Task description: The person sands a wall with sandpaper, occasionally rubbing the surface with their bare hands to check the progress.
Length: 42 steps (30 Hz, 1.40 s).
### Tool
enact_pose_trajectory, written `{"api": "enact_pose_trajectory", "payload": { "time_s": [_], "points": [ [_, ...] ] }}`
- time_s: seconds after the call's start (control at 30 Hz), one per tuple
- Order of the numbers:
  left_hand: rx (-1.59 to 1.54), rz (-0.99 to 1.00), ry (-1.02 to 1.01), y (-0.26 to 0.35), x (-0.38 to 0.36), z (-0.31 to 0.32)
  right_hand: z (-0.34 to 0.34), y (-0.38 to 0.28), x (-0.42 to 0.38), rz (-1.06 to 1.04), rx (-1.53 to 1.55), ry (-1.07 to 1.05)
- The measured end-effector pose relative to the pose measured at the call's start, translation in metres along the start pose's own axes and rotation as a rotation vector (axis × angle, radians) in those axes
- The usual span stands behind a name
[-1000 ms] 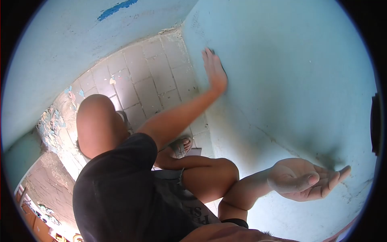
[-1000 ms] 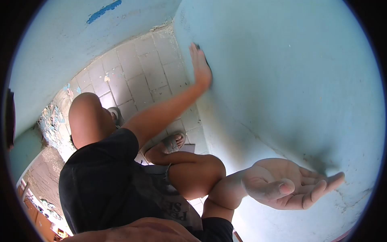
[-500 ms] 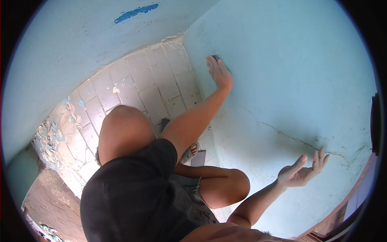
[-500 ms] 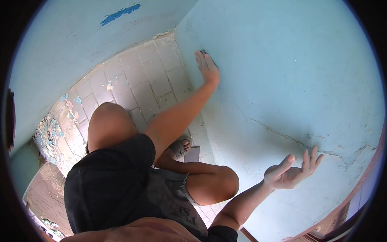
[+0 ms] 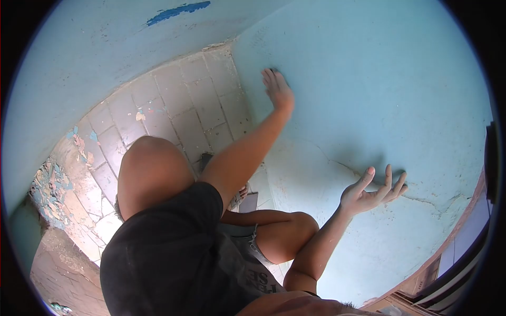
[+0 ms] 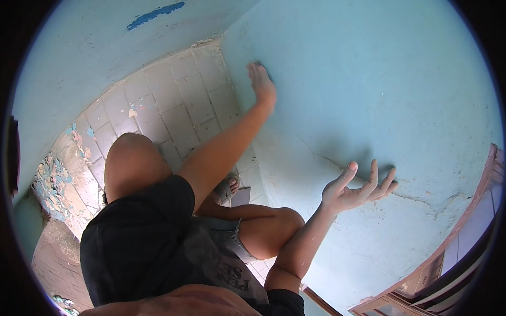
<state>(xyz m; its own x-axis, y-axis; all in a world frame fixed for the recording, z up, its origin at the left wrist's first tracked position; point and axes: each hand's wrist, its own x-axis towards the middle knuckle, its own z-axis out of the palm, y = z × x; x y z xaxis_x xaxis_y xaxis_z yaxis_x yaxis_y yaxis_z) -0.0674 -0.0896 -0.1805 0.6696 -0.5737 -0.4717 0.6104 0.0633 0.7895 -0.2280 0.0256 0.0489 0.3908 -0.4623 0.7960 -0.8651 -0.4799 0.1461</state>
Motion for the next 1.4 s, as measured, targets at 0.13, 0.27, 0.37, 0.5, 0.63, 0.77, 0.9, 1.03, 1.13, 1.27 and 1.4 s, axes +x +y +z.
{"api": "enact_pose_trajectory", "payload": {
  "time_s": [0.13, 0.27, 0.37, 0.5, 0.63, 0.77, 0.9, 1.03, 1.13, 1.27, 1.4],
  "points": [
    [0.240, 0.192, -0.174, -0.047, -0.130, 0.006, 0.037, -0.006, 0.009, -0.057, -0.128, 0.076],
    [0.191, 0.135, -0.066, -0.036, -0.099, 0.013, 0.050, -0.004, 0.010, -0.038, -0.180, 0.131],
    [0.096, -0.081, 0.076, 0.008, 0.007, 0.003, 0.046, 0.000, 0.009, -0.003, -0.137, 0.111],
    [0.228, 0.173, -0.040, -0.015, -0.034, 0.006, 0.065, -0.001, 0.011, -0.061, -0.227, 0.199],
    [0.311, 0.220, -0.197, -0.022, -0.127, 0.006, 0.075, -0.005, 0.013, -0.102, -0.317, 0.198],
    [0.068, 0.056, 0.016, 0.011, -0.017, 0.012, 0.073, 0.000, 0.012, -0.130, -0.306, 0.224],
    [0.213, 0.158, -0.022, -0.011, -0.025, 0.005, 0.077, -0.005, 0.012, -0.135, -0.309, 0.205],
    [0.283, 0.231, -0.179, -0.046, -0.132, -0.001, 0.088, -0.014, 0.015, -0.139, -0.321, 0.209],
    [0.232, 0.121, -0.087, -0.029, -0.103, 0.013, 0.075, -0.014, 0.019, -0.156, -0.320, 0.175],
    [0.076, -0.075, 0.107, 0.011, 0.013, 0.007, 0.055, 0.002, 0.026, -0.195, 0.001, 0.302],
    [0.185, 0.076, -0.017, -0.045, -0.059, 0.004, 0.046, 0.023, 0.034, -0.150, -0.262, 0.538]
  ]
}}
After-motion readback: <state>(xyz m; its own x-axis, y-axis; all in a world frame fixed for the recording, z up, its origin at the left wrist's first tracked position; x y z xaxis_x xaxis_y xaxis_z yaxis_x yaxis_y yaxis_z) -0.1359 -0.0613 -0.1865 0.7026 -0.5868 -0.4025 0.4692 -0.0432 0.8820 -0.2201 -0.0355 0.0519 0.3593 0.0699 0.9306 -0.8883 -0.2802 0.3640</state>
